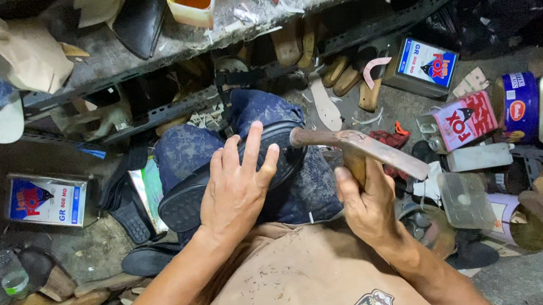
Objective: The person cleans the sole of a black shoe with a knife, then inserts a wooden shoe tree. They use a small stick to apply a substance to the shoe's seams and later use a hammer to tap the shoe.
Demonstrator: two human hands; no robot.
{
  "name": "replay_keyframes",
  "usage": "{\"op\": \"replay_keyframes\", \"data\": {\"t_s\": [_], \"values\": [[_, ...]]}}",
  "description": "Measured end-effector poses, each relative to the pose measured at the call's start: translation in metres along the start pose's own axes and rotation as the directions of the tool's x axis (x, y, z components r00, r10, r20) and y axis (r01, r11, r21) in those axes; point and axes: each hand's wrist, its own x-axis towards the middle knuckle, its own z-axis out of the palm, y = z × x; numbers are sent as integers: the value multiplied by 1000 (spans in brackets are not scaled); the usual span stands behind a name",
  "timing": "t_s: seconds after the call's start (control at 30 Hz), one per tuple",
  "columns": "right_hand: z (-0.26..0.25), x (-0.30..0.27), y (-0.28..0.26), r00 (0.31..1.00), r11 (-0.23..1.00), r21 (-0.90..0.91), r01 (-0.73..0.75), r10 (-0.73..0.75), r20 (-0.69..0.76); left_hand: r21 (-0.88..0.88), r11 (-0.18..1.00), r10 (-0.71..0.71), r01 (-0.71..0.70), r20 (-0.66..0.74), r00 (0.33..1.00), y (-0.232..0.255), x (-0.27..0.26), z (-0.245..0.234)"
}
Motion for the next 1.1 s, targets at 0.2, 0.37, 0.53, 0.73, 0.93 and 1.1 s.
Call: {"op": "replay_keyframes", "data": {"t_s": [0.2, 0.37, 0.53, 0.73, 0.93, 1.1], "values": [[1, -2, 17, 984, 975, -148, 165, -173, -45, 46, 999, 21, -21, -14, 1000, -1, 2, -1], [0, 2, 5, 983, 961, -206, 183, -174, 59, 16, 1000, 1, -3, 76, 997, -1, 8, -17], [8, -4, 20, 980, 953, -231, 194, -179, 82, 98, 995, 14, -15, 6, 1000, 3, 8, -19], [18, 23, 48, 978, 974, -225, -12, 58, 200, 120, 993, 13, -3, -85, 996, 0, -2, 25], [21, 117, 110, 966, 940, -338, 39, -122, -229, 238, 965, 1, 114, -434, 901, -4, -3, 86], [21, 254, 116, 968, 794, -603, 79, 85, 237, 99, 971, -159, 220, -424, 892, -5, 6, 73]]}}
